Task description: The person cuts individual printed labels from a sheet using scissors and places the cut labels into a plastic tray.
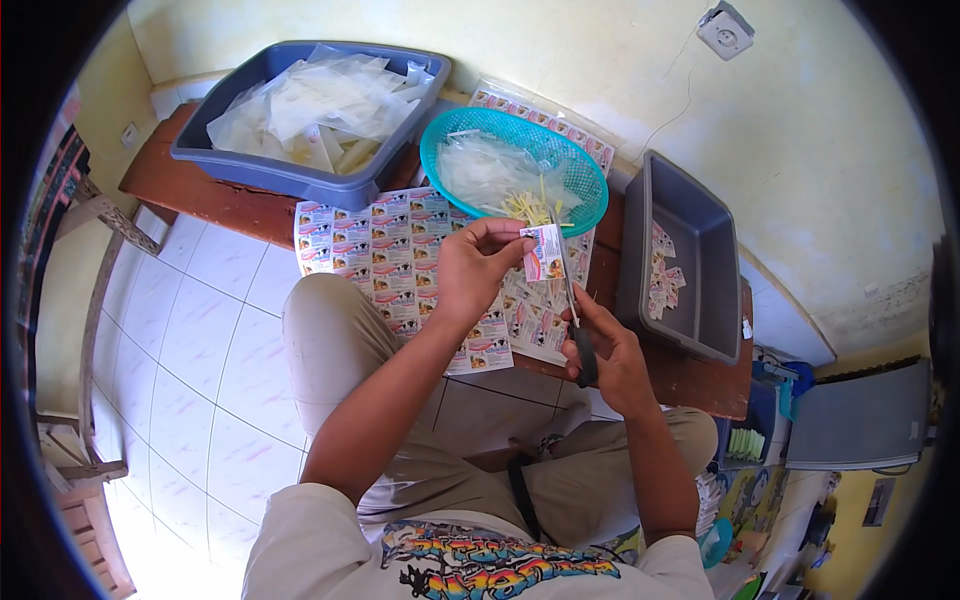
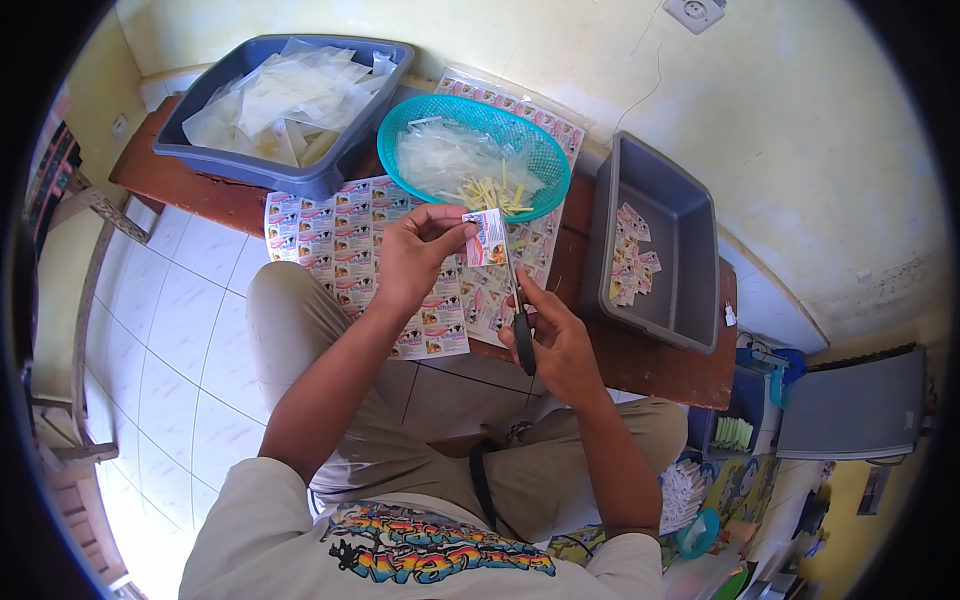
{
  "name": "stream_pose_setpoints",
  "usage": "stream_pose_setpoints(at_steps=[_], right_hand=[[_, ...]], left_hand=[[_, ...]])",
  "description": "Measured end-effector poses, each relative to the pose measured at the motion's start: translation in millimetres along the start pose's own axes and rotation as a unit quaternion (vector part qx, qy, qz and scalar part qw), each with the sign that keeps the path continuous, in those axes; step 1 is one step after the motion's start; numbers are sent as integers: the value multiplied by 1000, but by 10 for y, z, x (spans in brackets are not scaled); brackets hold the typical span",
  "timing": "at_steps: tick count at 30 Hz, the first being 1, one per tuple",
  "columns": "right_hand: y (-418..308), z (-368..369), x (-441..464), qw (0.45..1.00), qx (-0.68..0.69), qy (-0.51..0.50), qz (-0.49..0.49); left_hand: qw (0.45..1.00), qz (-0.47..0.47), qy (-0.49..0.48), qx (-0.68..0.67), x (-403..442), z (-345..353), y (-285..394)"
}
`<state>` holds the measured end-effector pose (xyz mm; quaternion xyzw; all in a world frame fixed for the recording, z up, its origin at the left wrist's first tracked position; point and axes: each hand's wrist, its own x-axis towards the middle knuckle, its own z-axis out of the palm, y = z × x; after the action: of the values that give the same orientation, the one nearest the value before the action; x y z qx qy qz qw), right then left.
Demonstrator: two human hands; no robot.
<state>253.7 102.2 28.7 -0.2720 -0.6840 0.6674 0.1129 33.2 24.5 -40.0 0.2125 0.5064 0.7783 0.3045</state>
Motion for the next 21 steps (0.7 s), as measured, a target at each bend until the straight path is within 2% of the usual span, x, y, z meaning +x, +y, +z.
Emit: stream_pose_setpoints(at_steps=[21], right_hand=[[71,24,23,1000,4,-1,-13]], left_hand=[[1000,-16,-14,18,-31,4,65]])
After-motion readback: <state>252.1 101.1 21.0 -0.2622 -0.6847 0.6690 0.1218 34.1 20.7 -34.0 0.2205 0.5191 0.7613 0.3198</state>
